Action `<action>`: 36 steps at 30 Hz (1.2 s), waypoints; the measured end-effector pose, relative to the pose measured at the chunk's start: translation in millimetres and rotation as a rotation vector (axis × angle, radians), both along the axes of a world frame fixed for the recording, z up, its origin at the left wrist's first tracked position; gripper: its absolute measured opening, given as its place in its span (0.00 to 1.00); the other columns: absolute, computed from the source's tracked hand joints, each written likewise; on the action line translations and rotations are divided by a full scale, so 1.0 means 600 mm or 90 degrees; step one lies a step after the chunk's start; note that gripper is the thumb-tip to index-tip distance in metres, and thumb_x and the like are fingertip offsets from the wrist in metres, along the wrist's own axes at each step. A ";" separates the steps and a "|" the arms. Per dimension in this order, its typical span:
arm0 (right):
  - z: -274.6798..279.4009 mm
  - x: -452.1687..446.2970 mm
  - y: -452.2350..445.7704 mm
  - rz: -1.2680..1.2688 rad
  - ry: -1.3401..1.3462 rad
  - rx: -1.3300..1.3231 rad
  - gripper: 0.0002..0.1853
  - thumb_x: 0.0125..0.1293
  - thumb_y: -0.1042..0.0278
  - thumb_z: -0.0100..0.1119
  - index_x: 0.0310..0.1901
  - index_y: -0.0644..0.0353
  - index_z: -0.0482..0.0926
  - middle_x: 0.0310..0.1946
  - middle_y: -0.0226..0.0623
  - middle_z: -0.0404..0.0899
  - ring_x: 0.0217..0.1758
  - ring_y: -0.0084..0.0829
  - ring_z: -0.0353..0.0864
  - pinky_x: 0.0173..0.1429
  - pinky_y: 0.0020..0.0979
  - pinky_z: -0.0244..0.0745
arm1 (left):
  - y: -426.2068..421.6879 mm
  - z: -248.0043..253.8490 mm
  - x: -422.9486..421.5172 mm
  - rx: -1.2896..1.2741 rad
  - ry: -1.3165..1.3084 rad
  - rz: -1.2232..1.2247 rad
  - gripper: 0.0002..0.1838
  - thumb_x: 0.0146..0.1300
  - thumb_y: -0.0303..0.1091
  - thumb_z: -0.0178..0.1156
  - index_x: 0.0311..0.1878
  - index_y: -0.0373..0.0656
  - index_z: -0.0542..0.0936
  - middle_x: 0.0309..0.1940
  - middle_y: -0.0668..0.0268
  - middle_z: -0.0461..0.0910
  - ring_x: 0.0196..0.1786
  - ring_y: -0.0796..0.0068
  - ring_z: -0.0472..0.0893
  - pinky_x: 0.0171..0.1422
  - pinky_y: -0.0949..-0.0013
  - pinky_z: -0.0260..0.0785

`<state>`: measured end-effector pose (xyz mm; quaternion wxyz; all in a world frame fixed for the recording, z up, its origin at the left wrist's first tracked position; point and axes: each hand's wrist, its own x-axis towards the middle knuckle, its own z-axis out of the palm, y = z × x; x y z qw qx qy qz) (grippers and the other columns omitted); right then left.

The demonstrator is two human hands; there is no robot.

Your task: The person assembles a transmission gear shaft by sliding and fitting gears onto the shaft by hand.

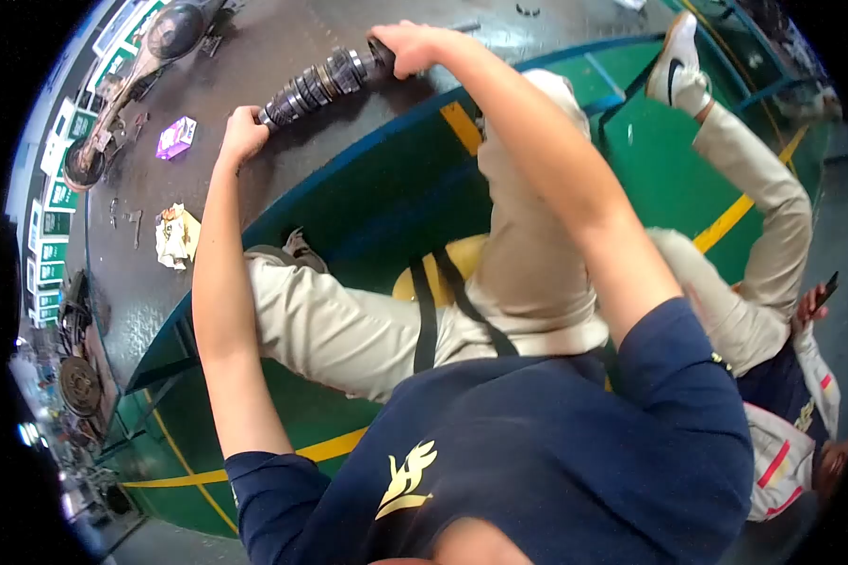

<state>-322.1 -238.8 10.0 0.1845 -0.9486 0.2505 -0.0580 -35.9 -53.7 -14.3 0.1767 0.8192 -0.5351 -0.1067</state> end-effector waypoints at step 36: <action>-0.005 0.026 -0.075 0.081 -0.006 -0.060 0.24 0.45 0.58 0.73 0.43 0.63 0.82 0.42 0.48 0.83 0.46 0.51 0.83 0.52 0.44 0.78 | -0.005 -0.019 -0.002 -0.107 -0.033 -0.011 0.16 0.48 0.24 0.55 0.42 0.33 0.83 0.31 0.43 0.82 0.38 0.47 0.84 0.49 0.59 0.74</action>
